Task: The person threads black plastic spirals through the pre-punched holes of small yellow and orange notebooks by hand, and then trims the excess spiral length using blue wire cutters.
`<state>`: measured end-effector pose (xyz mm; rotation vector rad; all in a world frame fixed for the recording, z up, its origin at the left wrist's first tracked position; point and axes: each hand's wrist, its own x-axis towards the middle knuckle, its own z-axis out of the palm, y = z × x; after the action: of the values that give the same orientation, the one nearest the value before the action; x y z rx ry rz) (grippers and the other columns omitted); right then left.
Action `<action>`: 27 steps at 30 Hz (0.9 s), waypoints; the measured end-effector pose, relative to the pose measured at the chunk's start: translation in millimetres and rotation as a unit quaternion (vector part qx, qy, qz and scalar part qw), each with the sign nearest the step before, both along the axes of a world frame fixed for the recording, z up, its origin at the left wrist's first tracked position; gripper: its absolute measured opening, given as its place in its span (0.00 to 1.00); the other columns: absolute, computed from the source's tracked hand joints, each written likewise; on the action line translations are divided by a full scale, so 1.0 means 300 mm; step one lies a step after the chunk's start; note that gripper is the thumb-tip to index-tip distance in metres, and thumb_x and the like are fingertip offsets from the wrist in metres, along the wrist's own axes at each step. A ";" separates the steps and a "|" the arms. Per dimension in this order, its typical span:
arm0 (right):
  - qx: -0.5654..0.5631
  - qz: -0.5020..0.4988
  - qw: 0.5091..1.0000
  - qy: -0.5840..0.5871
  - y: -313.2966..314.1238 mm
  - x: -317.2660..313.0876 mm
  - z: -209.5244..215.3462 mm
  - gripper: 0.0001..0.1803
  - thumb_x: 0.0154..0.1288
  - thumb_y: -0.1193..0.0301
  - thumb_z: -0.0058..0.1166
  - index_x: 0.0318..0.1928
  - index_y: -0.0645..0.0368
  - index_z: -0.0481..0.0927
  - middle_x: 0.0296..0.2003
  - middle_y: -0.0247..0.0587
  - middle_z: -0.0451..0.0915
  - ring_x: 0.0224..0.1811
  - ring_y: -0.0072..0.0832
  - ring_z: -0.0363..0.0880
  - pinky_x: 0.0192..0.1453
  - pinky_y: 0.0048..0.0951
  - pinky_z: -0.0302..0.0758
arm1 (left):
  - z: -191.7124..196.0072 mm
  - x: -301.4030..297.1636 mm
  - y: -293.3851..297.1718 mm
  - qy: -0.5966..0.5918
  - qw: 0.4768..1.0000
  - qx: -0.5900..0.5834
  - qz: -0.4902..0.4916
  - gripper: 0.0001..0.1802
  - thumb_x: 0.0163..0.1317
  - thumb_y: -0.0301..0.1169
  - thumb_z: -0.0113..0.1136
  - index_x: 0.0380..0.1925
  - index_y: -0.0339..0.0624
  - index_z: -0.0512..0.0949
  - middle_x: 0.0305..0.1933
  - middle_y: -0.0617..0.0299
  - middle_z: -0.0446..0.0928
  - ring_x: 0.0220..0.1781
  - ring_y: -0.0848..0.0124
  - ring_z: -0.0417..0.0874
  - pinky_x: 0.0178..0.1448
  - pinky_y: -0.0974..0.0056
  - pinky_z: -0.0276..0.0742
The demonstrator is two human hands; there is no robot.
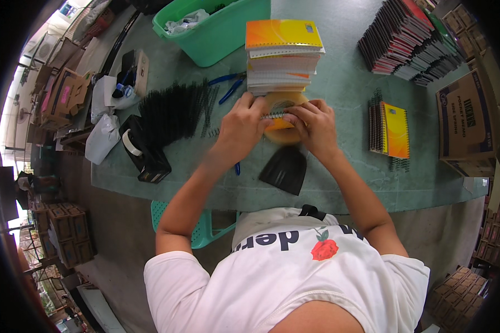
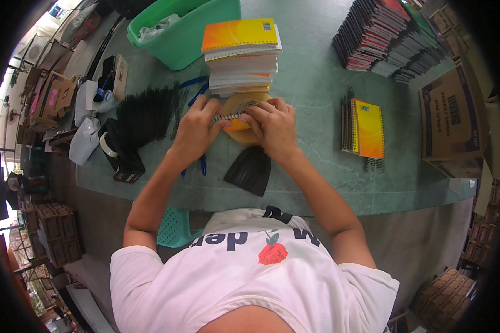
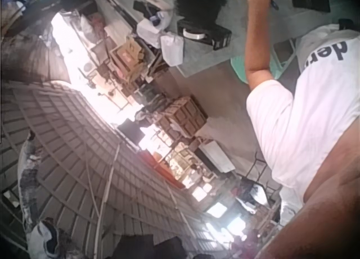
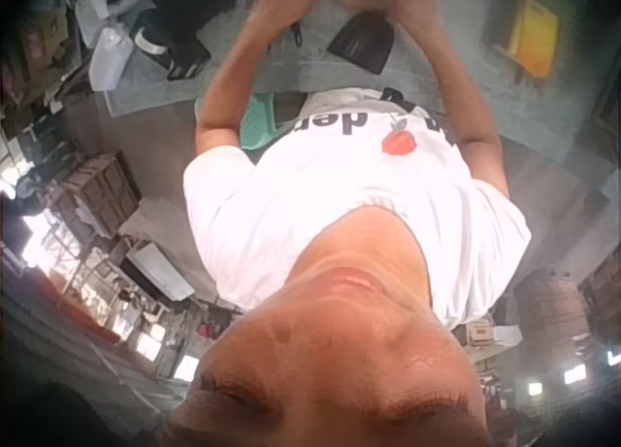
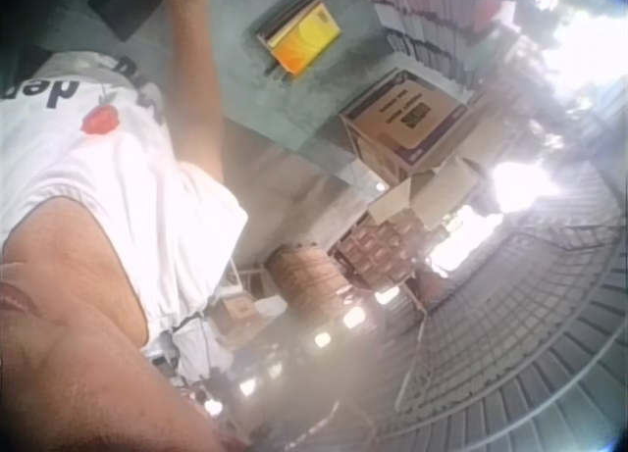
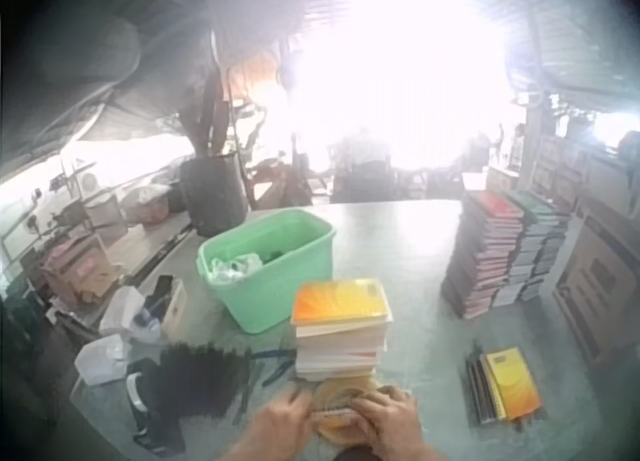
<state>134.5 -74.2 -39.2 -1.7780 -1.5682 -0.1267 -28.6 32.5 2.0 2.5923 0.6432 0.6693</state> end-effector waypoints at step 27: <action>0.014 0.034 0.999 -0.033 -0.024 0.027 0.002 0.09 0.54 0.66 0.59 0.37 0.51 0.80 0.33 0.31 0.79 0.38 0.34 0.74 0.41 0.34 0.68 | -0.026 0.051 -0.036 0.057 0.993 0.094 -0.037 0.10 0.57 0.34 0.59 0.34 0.39 0.75 0.32 0.57 0.75 0.39 0.58 0.75 0.44 0.57 0.69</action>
<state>142.6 -81.4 -38.5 -1.7124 -1.6642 -0.1759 -13.3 21.8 -5.7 2.8300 0.5392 0.5867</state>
